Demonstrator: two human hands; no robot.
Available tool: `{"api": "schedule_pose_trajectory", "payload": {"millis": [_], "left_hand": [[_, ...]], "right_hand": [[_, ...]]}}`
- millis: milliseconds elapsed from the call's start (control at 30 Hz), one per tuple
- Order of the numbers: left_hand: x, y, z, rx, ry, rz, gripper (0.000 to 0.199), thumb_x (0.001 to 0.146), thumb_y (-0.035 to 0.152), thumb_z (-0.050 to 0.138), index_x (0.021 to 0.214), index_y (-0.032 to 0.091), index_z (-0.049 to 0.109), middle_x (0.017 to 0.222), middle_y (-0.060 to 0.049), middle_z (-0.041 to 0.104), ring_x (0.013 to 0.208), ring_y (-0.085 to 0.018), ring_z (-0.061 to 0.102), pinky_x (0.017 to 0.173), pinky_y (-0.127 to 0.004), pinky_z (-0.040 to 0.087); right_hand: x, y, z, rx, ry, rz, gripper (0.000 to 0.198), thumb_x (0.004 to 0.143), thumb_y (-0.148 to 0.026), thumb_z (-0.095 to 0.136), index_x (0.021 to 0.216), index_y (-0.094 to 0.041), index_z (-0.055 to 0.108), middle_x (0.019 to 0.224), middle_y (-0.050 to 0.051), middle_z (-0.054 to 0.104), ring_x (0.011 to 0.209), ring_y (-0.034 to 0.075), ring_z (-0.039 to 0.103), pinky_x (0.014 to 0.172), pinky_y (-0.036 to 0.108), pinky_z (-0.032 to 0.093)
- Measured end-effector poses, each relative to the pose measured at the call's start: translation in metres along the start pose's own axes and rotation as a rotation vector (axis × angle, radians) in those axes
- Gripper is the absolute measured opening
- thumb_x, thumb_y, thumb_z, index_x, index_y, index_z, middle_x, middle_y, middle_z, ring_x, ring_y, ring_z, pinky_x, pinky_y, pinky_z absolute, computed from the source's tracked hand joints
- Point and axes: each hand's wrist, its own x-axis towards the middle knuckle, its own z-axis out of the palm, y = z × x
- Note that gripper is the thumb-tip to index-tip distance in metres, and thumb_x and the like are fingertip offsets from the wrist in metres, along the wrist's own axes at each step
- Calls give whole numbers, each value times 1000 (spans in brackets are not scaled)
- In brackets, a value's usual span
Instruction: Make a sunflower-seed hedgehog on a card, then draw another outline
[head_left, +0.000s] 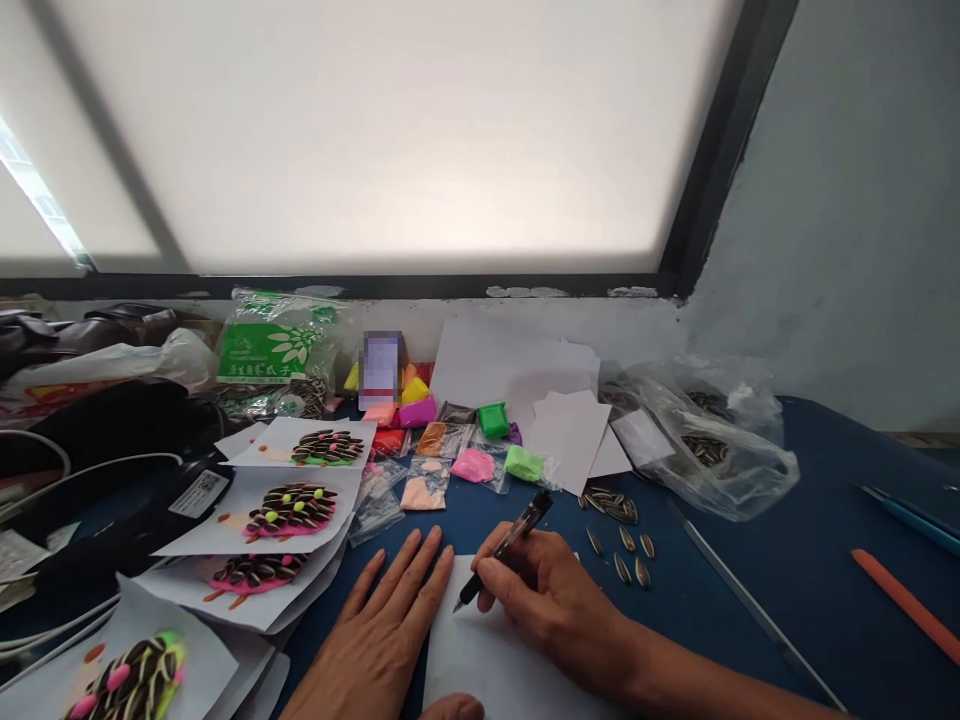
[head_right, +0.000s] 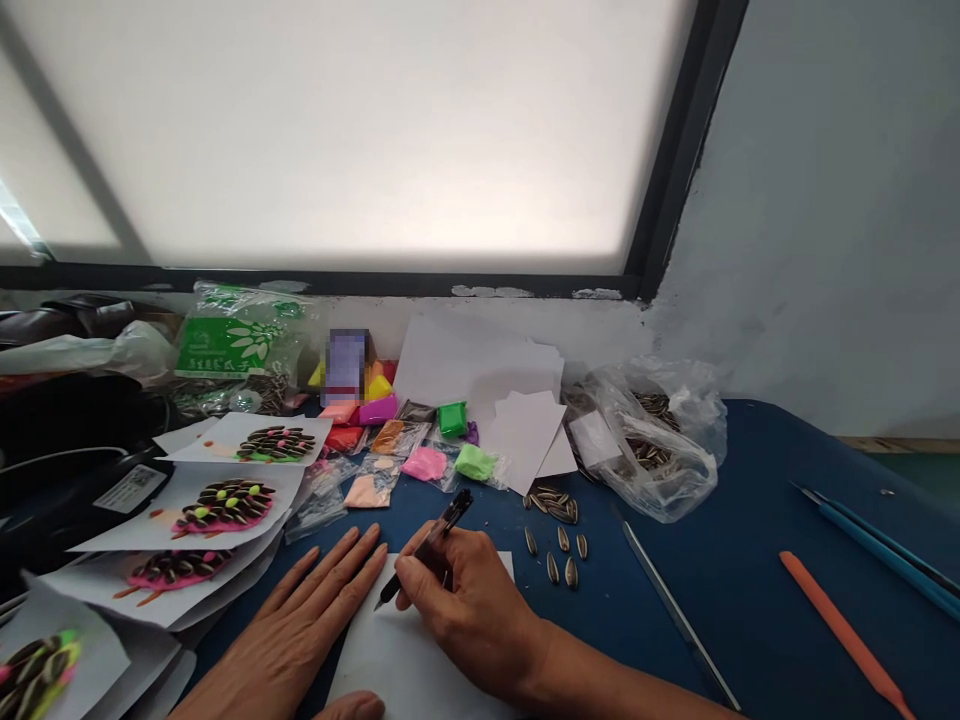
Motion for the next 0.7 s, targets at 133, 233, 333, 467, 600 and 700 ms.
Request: {"api": "schedule_pose_trajectory", "payload": {"millis": [133, 233, 333, 467, 600, 700], "left_hand": [[-1, 1, 4, -2, 15, 6, 81, 86, 67, 44, 149, 26, 13, 154, -6, 21, 140, -31, 27, 110, -50, 33], [-1, 6, 9, 13, 58, -34, 81, 85, 70, 40, 149, 25, 19, 154, -7, 22, 141, -32, 26, 111, -51, 30], [-1, 10, 10, 25, 66, -60, 81, 85, 72, 38, 148, 24, 22, 154, -7, 23, 141, -32, 26, 112, -50, 29], [-2, 8, 3, 6, 15, -50, 81, 85, 71, 39, 149, 24, 20, 154, -6, 23, 141, -31, 26, 113, -48, 29], [1, -5, 7, -16, -53, 10, 82, 86, 70, 39, 149, 23, 14, 154, -7, 19, 141, -32, 25, 111, -49, 32], [4, -15, 20, -20, -44, 55, 91, 80, 75, 43, 149, 22, 16, 153, -10, 19, 138, -38, 28, 107, -52, 37]], "right_hand": [[2, 3, 0, 129, -32, 37, 29, 93, -40, 50, 82, -15, 60, 73, 2, 60, 62, 11, 52, 58, 23, 43], [3, 2, 0, 180, -23, 55, 29, 90, -42, 54, 81, -14, 59, 70, 2, 59, 60, 11, 50, 58, 23, 42], [4, -3, -1, 187, -2, 68, 26, 88, -38, 57, 77, -14, 58, 67, 0, 57, 60, 10, 49, 60, 23, 41], [4, -8, -2, 195, 6, 89, 17, 84, -31, 59, 79, -15, 57, 67, 0, 55, 65, 13, 54, 65, 25, 43], [3, -8, -2, 159, -31, 79, 17, 85, -31, 56, 81, -14, 58, 71, 3, 59, 70, 17, 59, 68, 29, 46], [2, -6, -2, 143, -34, 79, 18, 86, -32, 55, 81, -15, 58, 74, 5, 61, 73, 19, 62, 70, 31, 48]]}}
